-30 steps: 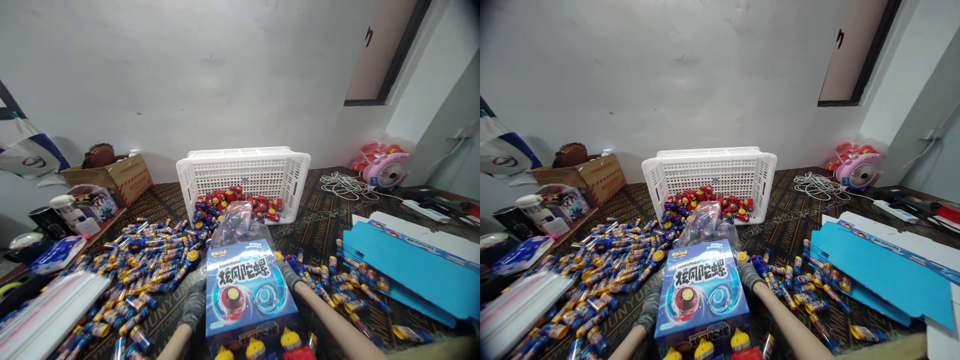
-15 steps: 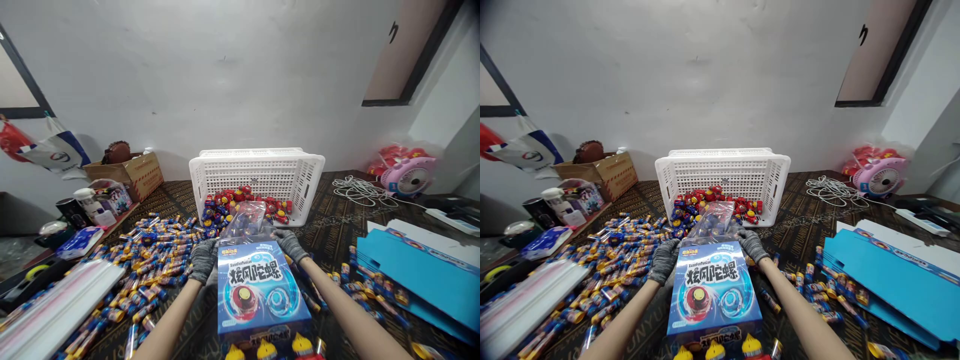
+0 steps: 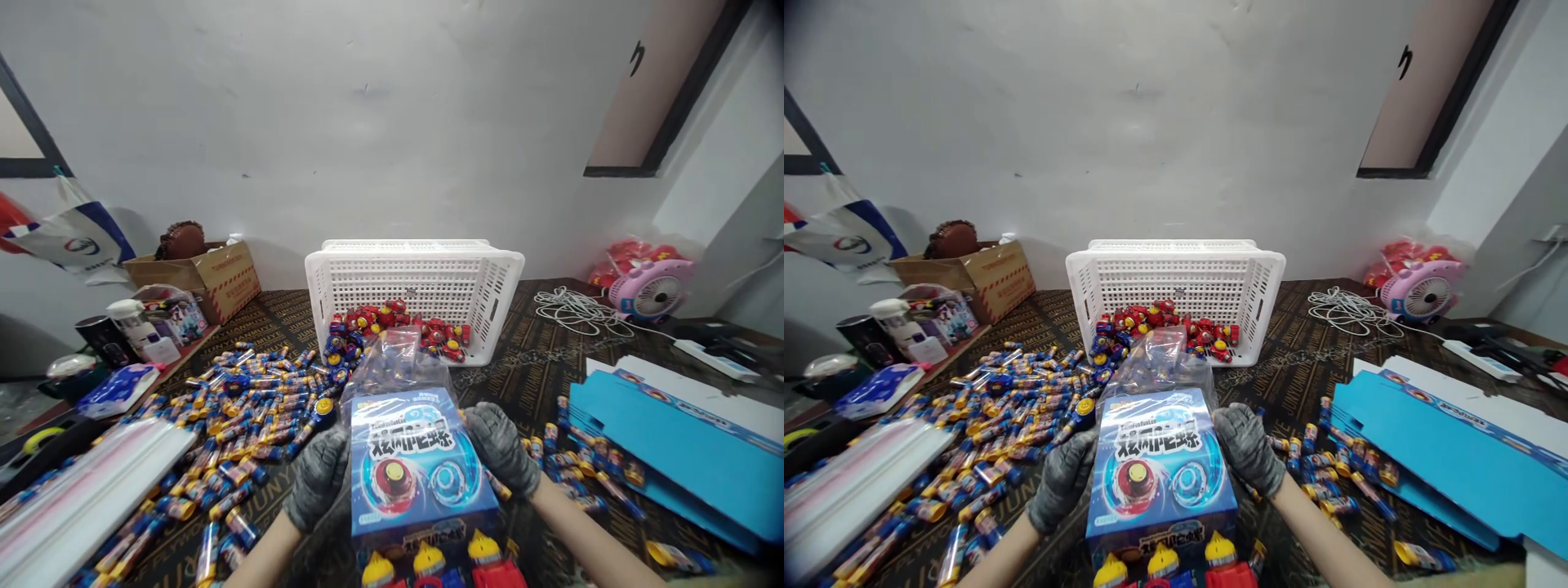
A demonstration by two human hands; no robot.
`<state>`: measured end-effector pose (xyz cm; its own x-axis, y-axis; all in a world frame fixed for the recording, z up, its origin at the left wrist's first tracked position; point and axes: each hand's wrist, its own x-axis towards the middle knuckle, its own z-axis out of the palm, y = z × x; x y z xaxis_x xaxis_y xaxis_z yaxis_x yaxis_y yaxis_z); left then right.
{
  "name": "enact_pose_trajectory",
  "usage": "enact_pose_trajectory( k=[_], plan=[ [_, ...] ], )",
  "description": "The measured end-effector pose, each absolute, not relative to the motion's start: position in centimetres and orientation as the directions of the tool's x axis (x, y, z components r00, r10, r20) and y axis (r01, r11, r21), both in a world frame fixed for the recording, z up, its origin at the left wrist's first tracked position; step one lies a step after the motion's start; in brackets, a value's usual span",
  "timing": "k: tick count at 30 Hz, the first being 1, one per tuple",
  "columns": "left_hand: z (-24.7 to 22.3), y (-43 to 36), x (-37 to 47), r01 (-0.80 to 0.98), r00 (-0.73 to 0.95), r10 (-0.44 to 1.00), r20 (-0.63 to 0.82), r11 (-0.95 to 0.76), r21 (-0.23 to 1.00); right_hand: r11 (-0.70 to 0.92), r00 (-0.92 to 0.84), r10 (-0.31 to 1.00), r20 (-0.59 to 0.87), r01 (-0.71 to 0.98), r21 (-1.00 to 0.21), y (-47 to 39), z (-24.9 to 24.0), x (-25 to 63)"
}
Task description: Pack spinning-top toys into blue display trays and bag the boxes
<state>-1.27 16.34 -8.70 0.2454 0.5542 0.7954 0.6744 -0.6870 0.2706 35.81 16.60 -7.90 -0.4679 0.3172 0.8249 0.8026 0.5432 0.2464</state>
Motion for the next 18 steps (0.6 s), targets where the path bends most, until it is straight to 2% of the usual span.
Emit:
enact_pose_trajectory(
  k=[2, 5, 11, 18],
  plan=[
    [-8.8, 14.8, -1.7, 0.606, 0.343, 0.468, 0.815, -0.773, 0.188, 0.585, -0.512, 0.265, 0.817, 0.759, 0.286, 14.8, -8.2, 36.2],
    [-9.1, 13.0, -2.4, 0.559, 0.424, 0.355, 0.833, -0.826, 0.068, 0.666, -0.521, 0.278, 0.807, 0.710, 0.229, 12.5, -8.0, 36.2],
    [-8.9, 10.1, -2.8, 0.549, 0.539, 0.304, 0.785, -0.834, -0.054, 0.733, -0.481, 0.272, 0.834, 0.665, 0.145, 9.4, -6.7, 35.8],
    [-8.2, 8.7, -2.4, 0.517, 0.525, 0.269, 0.808, -0.855, -0.051, 0.754, -0.543, 0.269, 0.795, 0.633, 0.178, 7.8, -6.8, 36.5]
  ],
)
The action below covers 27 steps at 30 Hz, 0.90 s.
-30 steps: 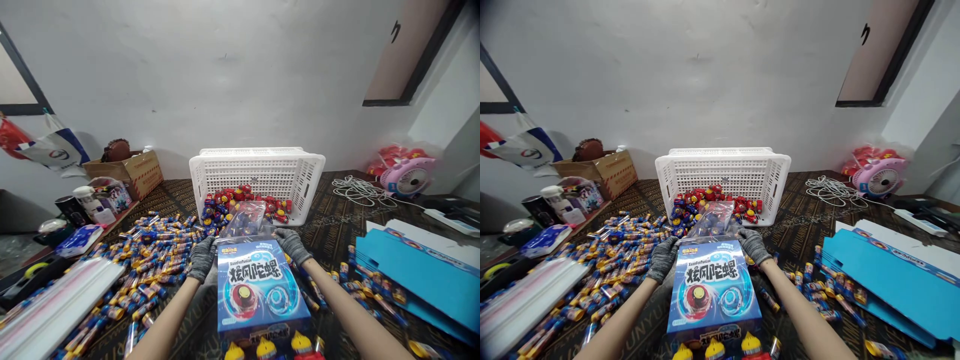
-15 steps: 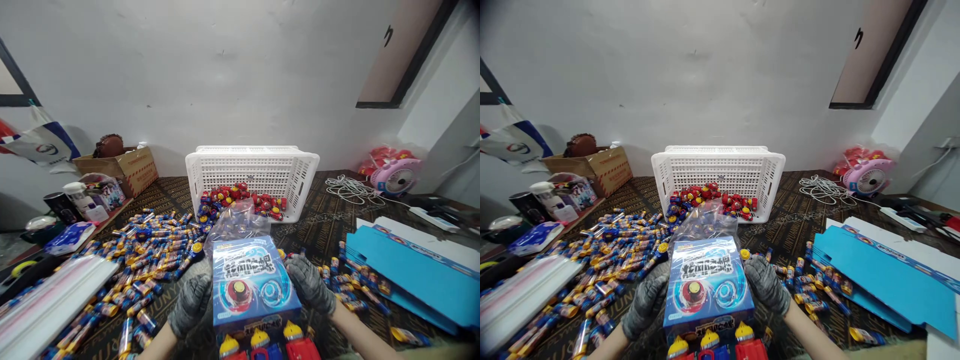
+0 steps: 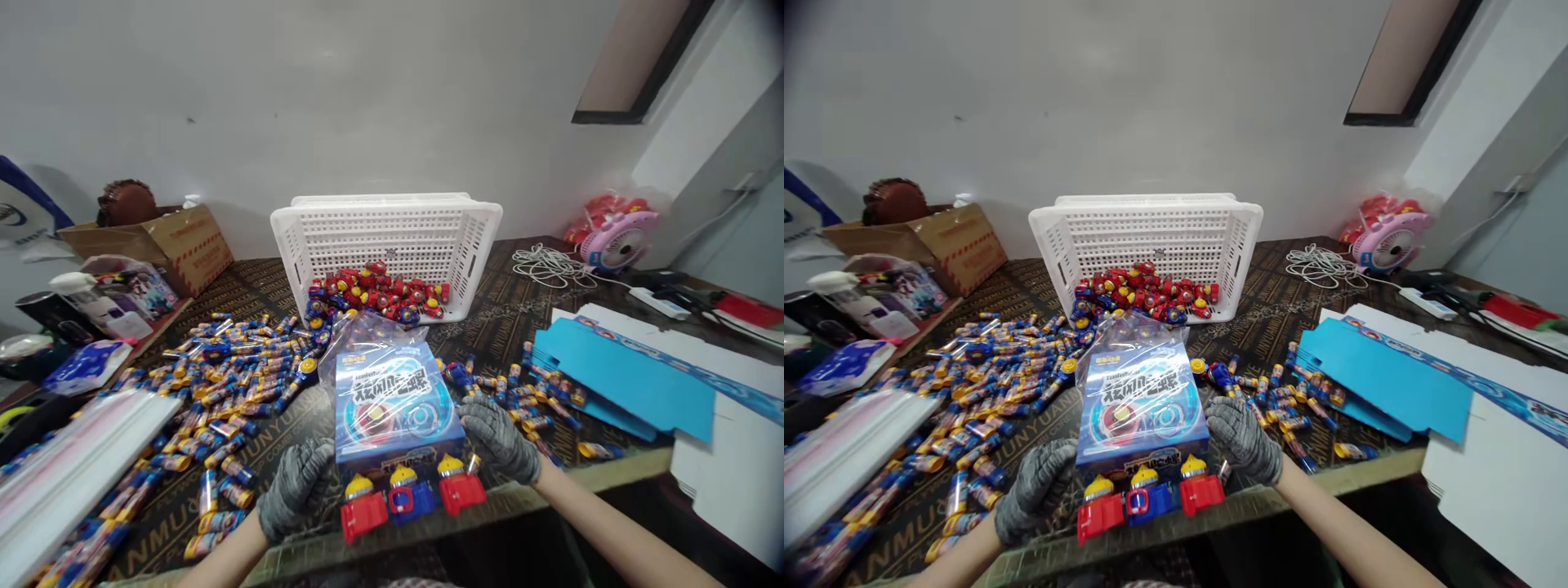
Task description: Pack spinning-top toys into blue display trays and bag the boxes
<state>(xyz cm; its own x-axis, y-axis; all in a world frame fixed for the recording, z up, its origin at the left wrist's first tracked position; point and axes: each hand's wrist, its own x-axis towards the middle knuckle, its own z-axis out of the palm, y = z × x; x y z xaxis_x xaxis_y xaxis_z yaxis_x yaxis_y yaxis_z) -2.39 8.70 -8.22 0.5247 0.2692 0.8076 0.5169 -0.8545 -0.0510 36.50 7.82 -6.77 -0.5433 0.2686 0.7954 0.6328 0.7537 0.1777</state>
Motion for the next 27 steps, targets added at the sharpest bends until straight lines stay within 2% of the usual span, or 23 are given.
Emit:
enact_pose_trajectory(
  k=[12, 18, 23, 25, 27],
  plan=[
    [-8.0, 5.7, -3.0, 0.549, 0.548, 0.339, 0.765, -0.835, -0.023, 0.787, -0.532, 0.381, 0.756, 0.616, 0.037, 4.5, -6.2, 35.8],
    [-7.6, 6.1, -2.5, 0.614, 0.485, 0.385, 0.785, -0.789, 0.008, 0.730, -0.505, 0.375, 0.777, 0.677, 0.088, 4.5, -5.8, 35.4],
    [-8.8, 7.7, -2.1, 0.660, 0.378, 0.405, 0.832, -0.748, 0.064, 0.677, -0.404, 0.377, 0.834, 0.734, 0.050, 5.6, -5.8, 34.7],
    [-9.2, 8.3, -1.8, 0.657, 0.339, 0.422, 0.841, -0.746, 0.109, 0.690, -0.389, 0.409, 0.825, 0.723, -0.002, 6.2, -5.8, 34.7],
    [-9.2, 8.7, -1.6, 0.635, 0.326, 0.432, 0.841, -0.759, 0.143, 0.698, -0.335, 0.487, 0.807, 0.705, -0.129, 7.1, -5.6, 34.8]
  ],
)
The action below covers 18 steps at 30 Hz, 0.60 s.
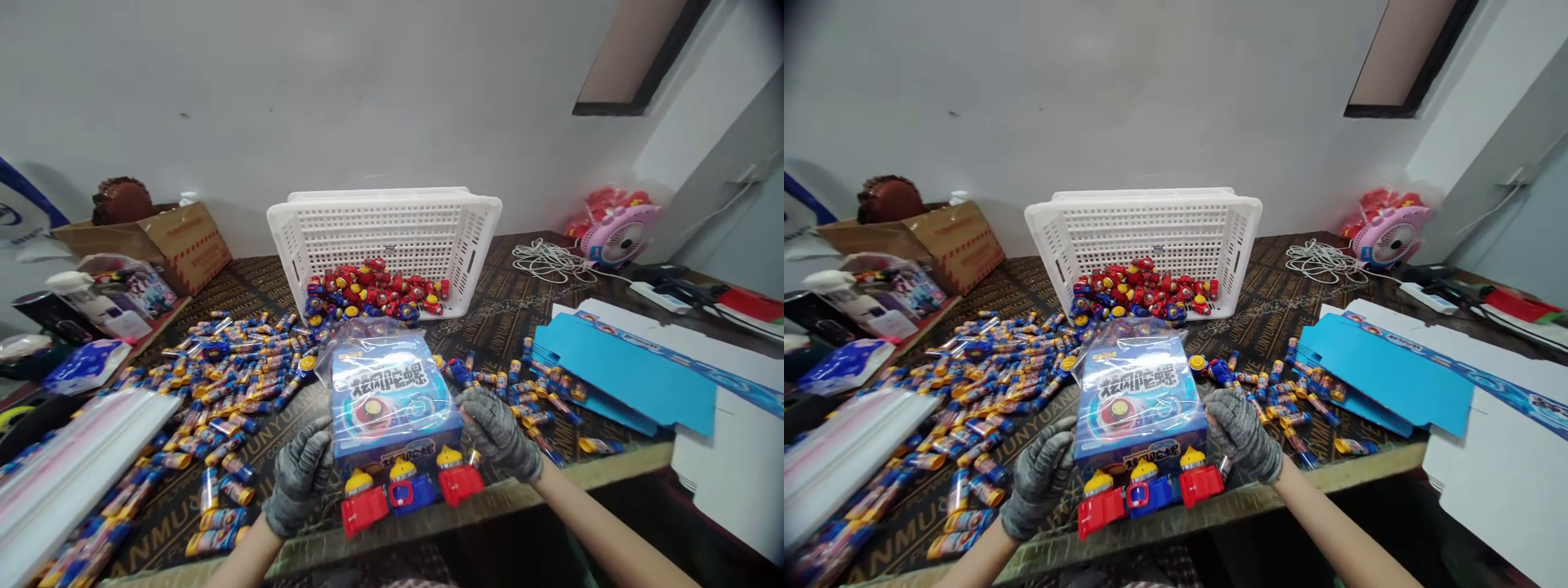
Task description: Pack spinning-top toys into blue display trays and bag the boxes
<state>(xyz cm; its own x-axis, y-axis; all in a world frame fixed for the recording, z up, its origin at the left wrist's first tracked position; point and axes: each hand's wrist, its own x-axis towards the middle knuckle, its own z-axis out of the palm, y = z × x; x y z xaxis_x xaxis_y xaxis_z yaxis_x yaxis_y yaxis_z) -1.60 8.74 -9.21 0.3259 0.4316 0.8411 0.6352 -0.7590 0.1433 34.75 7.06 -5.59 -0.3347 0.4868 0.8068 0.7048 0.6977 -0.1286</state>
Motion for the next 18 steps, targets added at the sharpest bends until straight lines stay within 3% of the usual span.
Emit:
enact_pose_trajectory(
  k=[5, 8, 10, 14, 16, 18],
  plan=[
    [-8.5, 11.0, -1.4, 0.635, 0.331, 0.497, 0.802, -0.746, 0.200, 0.603, -0.221, 0.734, 0.642, 0.647, -0.466, 11.5, -4.9, 34.9],
    [-8.2, 13.9, -1.2, 0.670, 0.192, 0.677, 0.710, -0.619, 0.409, 0.479, -0.170, 0.845, 0.506, 0.661, -0.577, 15.8, -4.8, 35.0],
    [-7.8, 15.9, -1.0, 0.672, 0.054, 0.799, 0.599, -0.473, 0.570, 0.412, -0.126, 0.880, 0.459, 0.684, -0.602, 18.9, -4.7, 35.1],
    [-6.4, 16.6, -1.0, 0.643, -0.113, 0.872, 0.477, -0.302, 0.704, 0.358, -0.066, 0.890, 0.451, 0.713, -0.603, 24.5, -3.2, 34.3],
    [-5.8, 15.0, -1.0, 0.508, -0.168, 0.924, 0.344, -0.218, 0.833, 0.373, -0.103, 0.894, 0.436, 0.710, -0.597, 26.7, -1.9, 32.8],
    [-5.6, 12.5, -0.5, 0.302, -0.120, 0.986, 0.119, -0.078, 0.950, 0.412, -0.194, 0.896, 0.399, 0.698, -0.585, 28.4, -0.7, 30.7]
  ],
)
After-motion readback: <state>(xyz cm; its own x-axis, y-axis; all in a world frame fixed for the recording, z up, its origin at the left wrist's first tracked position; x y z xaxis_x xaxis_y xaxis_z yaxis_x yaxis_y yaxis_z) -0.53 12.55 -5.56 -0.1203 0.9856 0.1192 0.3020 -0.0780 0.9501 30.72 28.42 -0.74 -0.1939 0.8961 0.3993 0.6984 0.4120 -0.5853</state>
